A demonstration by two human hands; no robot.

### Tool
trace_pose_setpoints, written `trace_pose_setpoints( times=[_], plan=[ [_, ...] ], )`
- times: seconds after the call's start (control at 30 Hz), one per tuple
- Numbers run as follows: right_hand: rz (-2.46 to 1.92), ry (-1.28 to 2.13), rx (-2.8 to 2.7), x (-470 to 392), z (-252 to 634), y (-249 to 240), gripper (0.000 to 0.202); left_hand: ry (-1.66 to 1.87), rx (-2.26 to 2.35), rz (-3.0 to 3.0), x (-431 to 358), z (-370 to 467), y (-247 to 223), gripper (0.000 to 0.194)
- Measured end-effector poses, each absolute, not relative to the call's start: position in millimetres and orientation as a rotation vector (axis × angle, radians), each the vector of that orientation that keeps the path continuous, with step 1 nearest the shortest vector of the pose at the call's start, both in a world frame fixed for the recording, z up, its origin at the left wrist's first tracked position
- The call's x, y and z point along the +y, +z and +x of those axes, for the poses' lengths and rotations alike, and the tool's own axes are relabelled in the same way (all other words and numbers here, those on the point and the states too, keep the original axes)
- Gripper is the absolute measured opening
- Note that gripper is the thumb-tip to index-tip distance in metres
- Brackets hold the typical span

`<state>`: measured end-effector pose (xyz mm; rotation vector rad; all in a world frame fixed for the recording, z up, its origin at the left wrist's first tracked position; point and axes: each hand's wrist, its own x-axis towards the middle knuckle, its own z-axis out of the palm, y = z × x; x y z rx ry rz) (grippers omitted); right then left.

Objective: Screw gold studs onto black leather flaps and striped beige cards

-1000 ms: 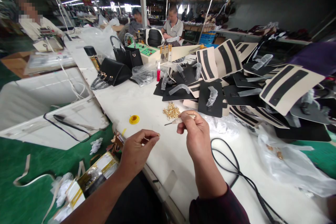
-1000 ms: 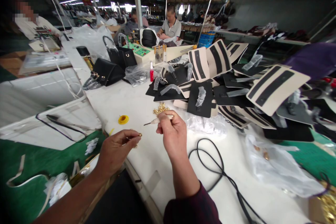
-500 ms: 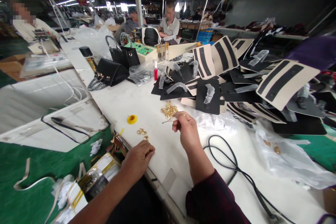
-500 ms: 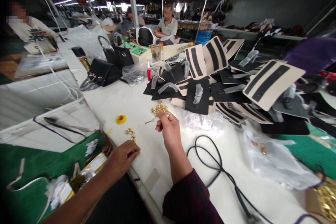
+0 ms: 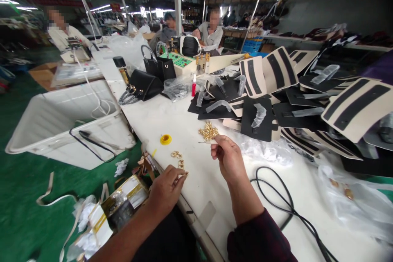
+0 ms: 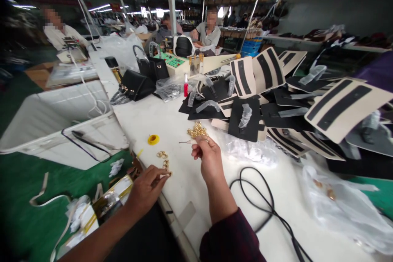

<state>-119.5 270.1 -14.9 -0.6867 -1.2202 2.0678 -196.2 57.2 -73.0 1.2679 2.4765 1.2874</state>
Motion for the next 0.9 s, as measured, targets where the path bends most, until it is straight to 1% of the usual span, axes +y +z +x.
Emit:
trace_pose_setpoints(
  times=[0.13,0.27,0.33,0.43,0.5,0.6,0.67,0.8,0.9],
  plan=[
    [-0.632,2.149,-1.234,256.8,-116.8,-5.0,0.029,1.410,2.381,1.027,30.1,-185.7,-76.9,0.015],
    [-0.594,2.224,-1.279,211.5,-111.7,0.6,0.032,1.481,2.203,0.716,-2.0,-175.4,-82.1,0.022],
    [-0.616,2.247,-1.321,175.1,-109.5,-2.6,0.030,1.550,2.086,0.550,-16.2,-171.7,-84.1,0.029],
    [-0.711,2.233,-1.406,115.3,-108.5,-18.3,0.028,1.723,1.824,0.301,-33.9,-167.4,-84.0,0.044],
    [-0.780,2.176,-1.505,81.4,-109.6,-34.5,0.029,1.858,1.662,0.189,-43.3,-165.3,-82.0,0.047],
    [-0.836,2.010,-1.674,48.4,-114.0,-59.5,0.029,1.978,1.522,0.089,-54.1,-164.8,-79.0,0.042],
    [-0.846,1.880,-1.773,36.8,-118.6,-71.8,0.026,1.985,1.474,0.008,-59.5,-167.3,-79.1,0.042],
    [-0.851,1.622,-1.944,24.7,-128.3,-82.2,0.013,1.972,1.401,-0.133,-67.8,-176.8,-83.4,0.045],
    [-0.814,1.532,-2.009,18.2,-135.4,-85.0,0.008,1.969,1.383,-0.145,-71.3,-184.6,-89.8,0.045]
  ],
)
